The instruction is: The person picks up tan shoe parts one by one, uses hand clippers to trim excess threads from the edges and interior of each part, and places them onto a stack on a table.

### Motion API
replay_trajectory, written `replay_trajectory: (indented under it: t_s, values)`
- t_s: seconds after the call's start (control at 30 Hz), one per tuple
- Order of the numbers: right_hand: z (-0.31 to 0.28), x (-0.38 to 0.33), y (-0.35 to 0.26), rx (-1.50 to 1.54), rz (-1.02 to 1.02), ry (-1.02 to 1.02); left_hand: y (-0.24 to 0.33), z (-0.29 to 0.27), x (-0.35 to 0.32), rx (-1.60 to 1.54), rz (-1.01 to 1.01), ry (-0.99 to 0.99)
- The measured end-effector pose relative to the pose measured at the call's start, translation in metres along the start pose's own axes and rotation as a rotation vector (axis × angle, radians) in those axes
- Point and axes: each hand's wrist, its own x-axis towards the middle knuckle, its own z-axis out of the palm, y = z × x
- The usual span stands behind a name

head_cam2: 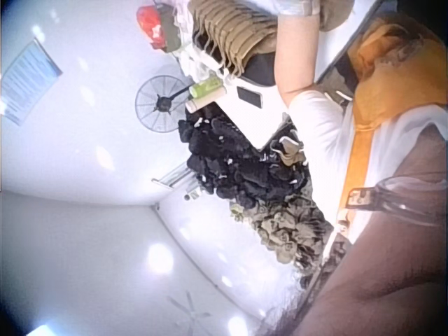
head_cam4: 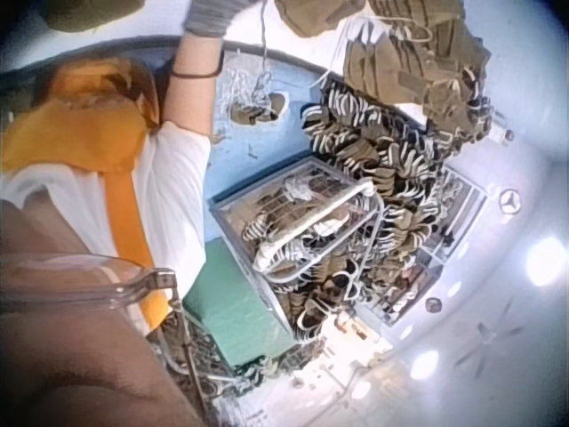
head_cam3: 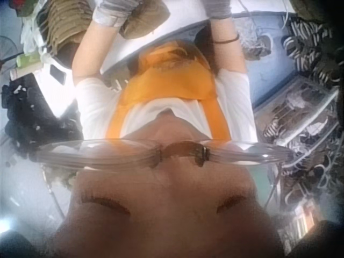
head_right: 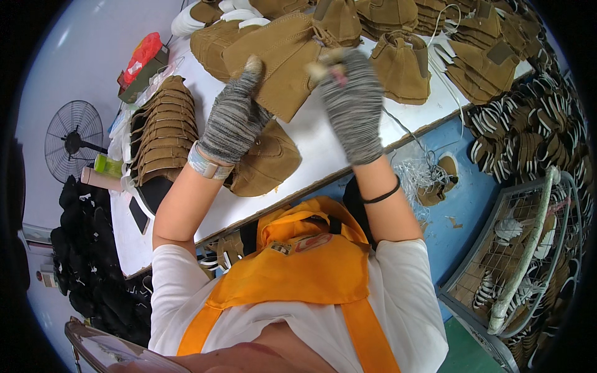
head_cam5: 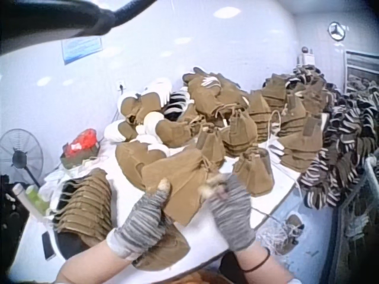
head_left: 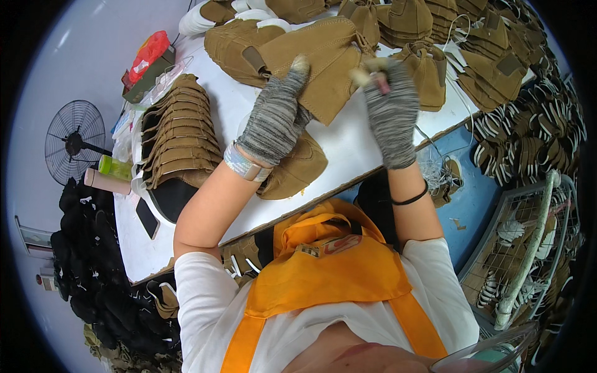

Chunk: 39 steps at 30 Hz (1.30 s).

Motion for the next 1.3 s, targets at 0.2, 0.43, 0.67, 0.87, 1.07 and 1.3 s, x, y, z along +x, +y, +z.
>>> replay_trajectory:
  t_s: [0.2,0.43,0.67,0.87,1.07,1.3]
  values:
    - [-0.034,0.000,-0.012,0.154,0.480,0.118,0.008,-0.001,0.008,-0.457,-0.178,0.037]
    - [-0.039,-0.011,-0.017,0.182,0.243,0.163,0.018,-0.002,0.004,-0.311,-0.041,-0.033]
    - [-0.041,-0.013,-0.022,0.497,0.258,0.051,0.011,0.004,-0.012,-0.135,-0.030,-0.118]
    - [-0.029,-0.026,-0.050,0.478,0.243,0.062,0.013,0.014,-0.015,-0.325,-0.119,-0.116]
    - [-0.020,-0.037,-0.052,0.073,0.119,-0.136,0.020,0.028,-0.022,-0.388,-0.080,-0.087]
    - [-0.022,-0.034,-0.051,0.086,0.181,-0.133,0.022,0.018,-0.023,-0.061,-0.065,-0.076]
